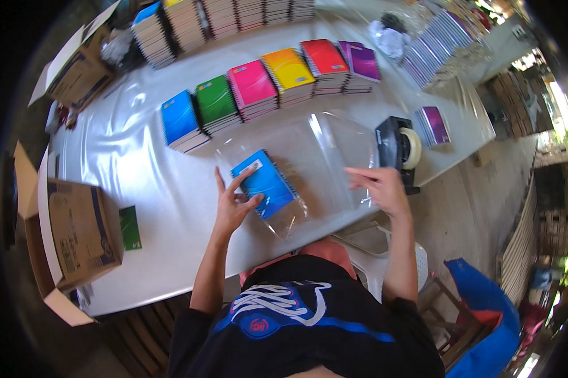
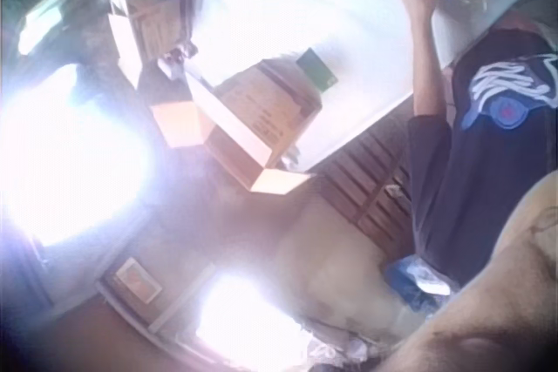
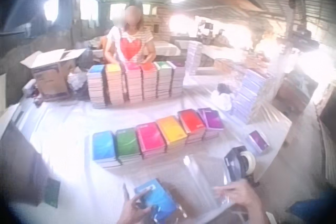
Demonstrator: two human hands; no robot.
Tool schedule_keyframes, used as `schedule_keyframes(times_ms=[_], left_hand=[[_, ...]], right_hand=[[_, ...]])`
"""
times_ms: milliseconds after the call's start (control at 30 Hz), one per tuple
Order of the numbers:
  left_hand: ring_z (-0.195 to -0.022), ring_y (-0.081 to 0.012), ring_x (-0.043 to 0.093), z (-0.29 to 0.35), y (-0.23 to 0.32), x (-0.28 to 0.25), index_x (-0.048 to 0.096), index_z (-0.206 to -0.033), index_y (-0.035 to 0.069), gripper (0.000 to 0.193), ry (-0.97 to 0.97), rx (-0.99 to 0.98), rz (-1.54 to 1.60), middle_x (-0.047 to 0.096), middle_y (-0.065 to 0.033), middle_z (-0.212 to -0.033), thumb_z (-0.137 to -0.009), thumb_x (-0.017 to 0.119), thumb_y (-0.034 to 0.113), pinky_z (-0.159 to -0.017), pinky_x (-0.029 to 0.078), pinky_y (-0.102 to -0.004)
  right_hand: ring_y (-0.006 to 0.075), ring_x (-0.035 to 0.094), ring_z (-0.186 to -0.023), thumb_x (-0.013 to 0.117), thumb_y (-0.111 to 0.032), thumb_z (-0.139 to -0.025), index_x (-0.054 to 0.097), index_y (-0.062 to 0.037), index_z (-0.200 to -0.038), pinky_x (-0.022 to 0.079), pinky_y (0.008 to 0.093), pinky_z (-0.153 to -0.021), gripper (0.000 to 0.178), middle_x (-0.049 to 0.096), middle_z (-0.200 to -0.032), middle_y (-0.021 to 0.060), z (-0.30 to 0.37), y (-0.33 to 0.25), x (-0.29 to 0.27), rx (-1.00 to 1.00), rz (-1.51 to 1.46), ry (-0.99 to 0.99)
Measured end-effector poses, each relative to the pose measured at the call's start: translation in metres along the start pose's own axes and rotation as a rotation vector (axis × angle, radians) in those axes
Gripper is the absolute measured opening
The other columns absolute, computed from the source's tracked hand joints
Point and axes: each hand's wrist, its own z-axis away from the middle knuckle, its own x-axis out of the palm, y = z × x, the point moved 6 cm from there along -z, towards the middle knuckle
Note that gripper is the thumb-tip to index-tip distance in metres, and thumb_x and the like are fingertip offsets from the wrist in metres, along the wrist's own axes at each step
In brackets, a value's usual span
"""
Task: The person places a notebook into a plastic bag, folds the bag over, and secures it with tape using a tape dispenser.
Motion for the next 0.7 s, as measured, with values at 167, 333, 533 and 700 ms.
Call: schedule_keyframes(times_ms=[167,333,533,700], left_hand=[[-0.075,-0.0206,0.067,0.001,-0.018,0.005,0.059,-0.122,0.029,0.06,-0.001,-0.007,0.129,-0.005,-0.0276,-0.15,-0.067,0.08,0.02,-0.075,0.055,-0.0323],[-0.079,-0.0254,0.069,0.003,-0.017,0.004,0.058,-0.122,0.031,0.061,0.064,0.003,0.106,-0.006,-0.0289,-0.149,-0.066,0.08,0.025,-0.079,0.055,-0.0355],[-0.088,-0.0311,0.065,0.011,-0.005,-0.008,0.041,-0.136,0.023,0.081,0.054,-0.129,-0.054,0.009,-0.0303,-0.147,-0.066,0.08,0.034,-0.083,0.052,-0.0388],[-0.126,-0.0342,0.038,0.026,-0.016,0.042,0.005,-0.144,-0.003,0.117,0.272,-0.128,0.434,0.026,-0.0278,-0.142,-0.066,0.082,0.038,-0.105,0.032,-0.0382]], right_hand=[[0.009,0.052,-0.052,0.067,-0.013,-0.079,0.014,-0.0203,-0.149,0.04,0.0248,-0.045,0.088,0.064,-0.067,0.0059,-0.08,-0.074,0.155,-0.083,0.026,-0.695],[0.0322,0.065,-0.068,0.078,-0.026,-0.067,0.009,-0.0202,-0.149,0.05,0.0411,-0.065,0.107,0.065,-0.077,0.0193,-0.107,-0.061,0.203,-0.175,0.523,-0.577],[0.0417,0.062,-0.09,0.081,-0.042,-0.061,0.018,-0.0133,-0.146,0.049,0.0459,-0.079,0.11,0.063,-0.097,0.0276,-0.098,-0.072,0.161,-0.062,0.711,-0.356],[0.0297,0.055,-0.111,0.079,-0.034,-0.07,0.028,-0.0037,-0.141,0.045,0.038,-0.09,0.093,0.058,-0.116,0.0195,-0.083,0.018,0.166,-0.083,0.122,-0.418]])
